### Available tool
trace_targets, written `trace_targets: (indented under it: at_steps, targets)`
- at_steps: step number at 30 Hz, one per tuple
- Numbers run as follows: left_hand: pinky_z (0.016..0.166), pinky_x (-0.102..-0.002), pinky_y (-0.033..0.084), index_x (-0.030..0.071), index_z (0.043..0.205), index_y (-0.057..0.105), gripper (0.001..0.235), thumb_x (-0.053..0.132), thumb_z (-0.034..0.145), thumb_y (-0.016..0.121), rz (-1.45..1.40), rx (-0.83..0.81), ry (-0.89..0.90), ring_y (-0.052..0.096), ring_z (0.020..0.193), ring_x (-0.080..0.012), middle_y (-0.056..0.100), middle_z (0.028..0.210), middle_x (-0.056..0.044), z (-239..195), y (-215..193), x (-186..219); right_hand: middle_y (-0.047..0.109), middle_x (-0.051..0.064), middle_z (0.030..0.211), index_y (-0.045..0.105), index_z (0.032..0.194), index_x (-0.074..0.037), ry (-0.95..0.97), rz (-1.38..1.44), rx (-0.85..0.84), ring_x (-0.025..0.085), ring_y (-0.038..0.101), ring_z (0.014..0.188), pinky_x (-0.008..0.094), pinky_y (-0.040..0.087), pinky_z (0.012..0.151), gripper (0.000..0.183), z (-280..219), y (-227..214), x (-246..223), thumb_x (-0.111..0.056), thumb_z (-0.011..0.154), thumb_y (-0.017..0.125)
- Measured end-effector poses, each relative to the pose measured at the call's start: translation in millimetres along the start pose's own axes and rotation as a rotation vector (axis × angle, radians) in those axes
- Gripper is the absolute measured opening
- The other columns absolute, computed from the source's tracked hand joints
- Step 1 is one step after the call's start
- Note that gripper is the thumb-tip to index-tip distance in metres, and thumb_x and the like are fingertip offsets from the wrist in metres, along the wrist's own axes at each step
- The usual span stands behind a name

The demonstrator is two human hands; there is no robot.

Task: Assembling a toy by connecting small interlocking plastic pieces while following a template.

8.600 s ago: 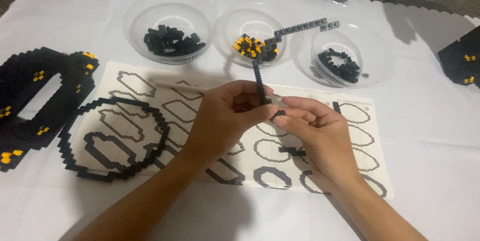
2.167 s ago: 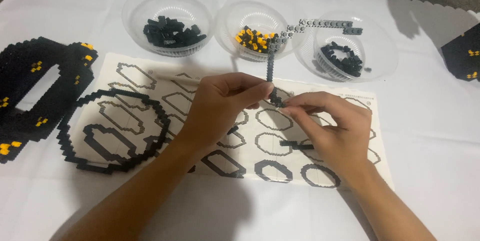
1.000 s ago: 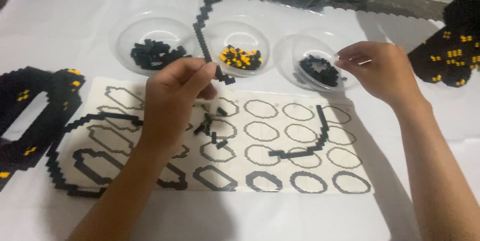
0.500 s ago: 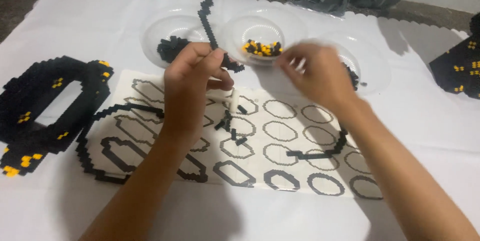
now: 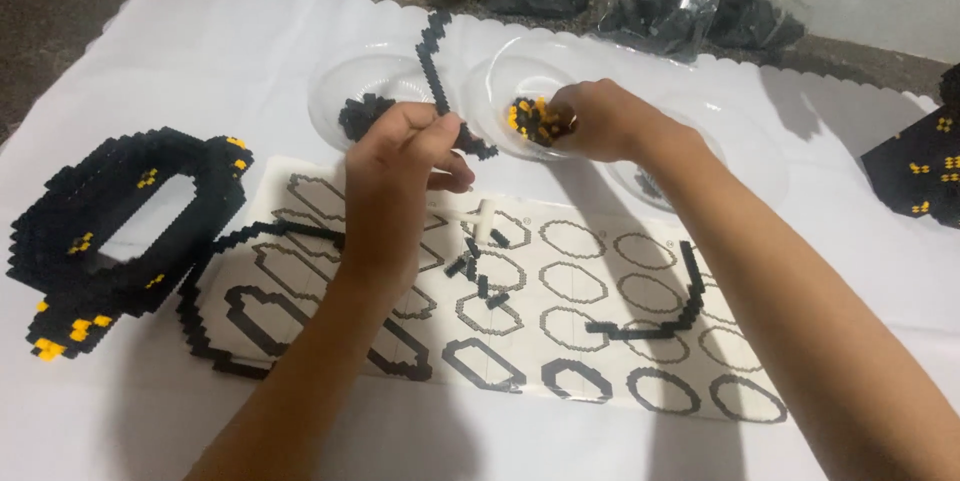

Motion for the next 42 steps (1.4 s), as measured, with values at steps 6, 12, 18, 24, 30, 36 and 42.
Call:
trace_targets:
  at_steps: [6,12,18,24,30,36,42]
  targets:
    - [0.078,-0.042,0.057,0.006,0.086,0.063,0.034,0.040,0.084,0.058,0.043,-0.013,0.039,0.070,0.067,-0.0255,0.063,0.063,-0.015,-1.4,2.1,4.8,0.071,0.007,0.102,0.064,0.116,-0.012,0.044,0.022,-0.174,0.026,0.068,0.090,0.034,0.056,0.079,0.059,-18.0,-12.8,-14.3,-0.018,0.061,0.085]
    - [0.076,-0.040,0.058,0.008,0.081,0.062,0.030,0.037,0.083,0.060,0.010,-0.010,0.015,0.069,0.065,-0.0224,0.063,0.061,-0.012,-0.1,3.1,-3.1,0.066,0.018,0.110,0.064,0.117,-0.006,-0.044,0.120,0.003,0.033,0.064,0.100,0.047,0.050,0.087,0.044,-16.3,-25.4,-11.9,-0.001,0.074,0.072]
    - [0.063,-0.026,0.053,0.008,0.072,0.055,0.018,0.022,0.083,0.056,-0.029,-0.008,-0.130,0.057,0.057,-0.0149,0.055,0.057,-0.004,-5.7,2.0,3.6,0.071,0.016,0.098,0.071,0.099,-0.003,0.226,-0.161,-0.070,0.029,0.066,0.092,0.041,0.054,0.078,0.018,-36.0,-66.6,73.6,-0.013,0.087,0.061]
    - [0.064,-0.026,0.055,0.007,0.076,0.057,0.017,0.022,0.083,0.058,0.003,-0.032,-0.141,0.058,0.057,-0.0143,0.056,0.057,-0.004,-10.0,8.3,2.6,0.067,0.008,0.114,0.063,0.117,-0.010,0.337,-0.054,-0.220,0.024,0.062,0.103,0.033,0.053,0.090,0.031,-46.6,-6.9,147.5,-0.003,0.087,0.063]
    - [0.063,-0.026,0.055,0.007,0.075,0.057,0.016,0.019,0.085,0.056,0.019,-0.073,-0.105,0.058,0.057,-0.0137,0.056,0.058,-0.005,-10.0,13.2,1.4,0.071,0.011,0.094,0.076,0.095,-0.009,0.269,-0.007,-0.032,0.028,0.065,0.084,0.037,0.053,0.074,0.015,-50.6,-12.5,151.2,-0.014,0.081,0.074]
    - [0.064,-0.027,0.056,0.007,0.073,0.057,0.016,0.018,0.085,0.058,0.003,-0.096,-0.134,0.060,0.057,-0.0147,0.059,0.058,-0.007,-13.9,18.7,-1.1,0.073,0.005,0.080,0.077,0.088,-0.010,0.202,0.079,0.142,0.019,0.063,0.068,0.033,0.046,0.060,0.009,-76.7,-59.5,118.8,-0.014,0.081,0.074]
    - [0.059,-0.026,0.055,0.006,0.076,0.058,0.015,0.018,0.086,0.057,0.027,-0.124,-0.078,0.061,0.057,-0.0155,0.059,0.060,-0.006,-12.0,20.3,-2.2,0.072,0.007,0.077,0.076,0.090,-0.010,0.247,0.100,0.134,0.019,0.063,0.064,0.032,0.045,0.057,0.011,-72.4,-48.4,134.2,-0.017,0.082,0.075]
Point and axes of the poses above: each hand's wrist, its own z-axis towards the middle knuckle, its own y-axis out of the palm, x = y × z, the point moved 10 cm from there along z, towards the middle knuckle
